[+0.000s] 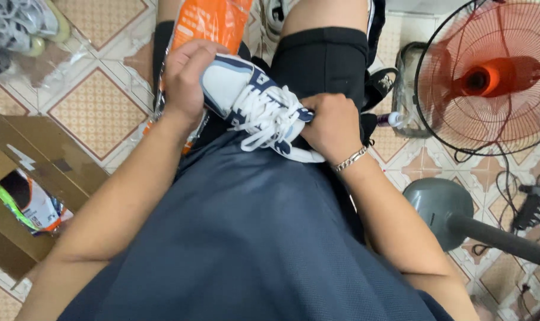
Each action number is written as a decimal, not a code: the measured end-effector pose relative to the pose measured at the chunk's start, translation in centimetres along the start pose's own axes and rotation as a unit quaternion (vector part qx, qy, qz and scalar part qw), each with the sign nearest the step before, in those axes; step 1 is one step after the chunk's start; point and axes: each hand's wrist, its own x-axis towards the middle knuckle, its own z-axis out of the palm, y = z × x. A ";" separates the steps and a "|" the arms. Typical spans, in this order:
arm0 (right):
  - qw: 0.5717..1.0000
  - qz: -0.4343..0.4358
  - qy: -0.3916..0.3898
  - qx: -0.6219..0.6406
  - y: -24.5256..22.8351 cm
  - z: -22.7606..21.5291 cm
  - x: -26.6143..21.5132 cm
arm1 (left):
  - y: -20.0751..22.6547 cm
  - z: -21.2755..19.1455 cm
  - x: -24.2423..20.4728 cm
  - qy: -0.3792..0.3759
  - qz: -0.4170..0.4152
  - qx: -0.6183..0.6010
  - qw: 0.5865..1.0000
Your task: The person sits on the floor and takes a new sneaker out of its box, removes the tissue paper, and inserts a black insole into the shoe. They then pull and straighten the laces and tie the laces of the sneaker, at one point wiping the shoe with a tissue.
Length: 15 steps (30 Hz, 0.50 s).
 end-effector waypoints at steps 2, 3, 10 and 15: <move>1.000 -0.003 -0.006 -0.006 -0.7 -0.6 0.1 | -0.3 -0.1 0.0 0.006 0.003 0.007 1.000; 1.000 -0.004 -0.016 -0.013 -1.1 -0.8 0.0 | -0.5 -0.2 -0.3 0.014 0.002 0.013 1.000; 0.994 -0.084 -0.014 0.061 0.1 -1.4 -0.6 | 0.1 0.2 -0.3 -0.008 -0.015 -0.009 1.000; 0.995 0.017 -0.007 0.100 0.1 -0.7 -1.1 | 0.8 0.2 -0.4 0.000 0.009 0.015 1.000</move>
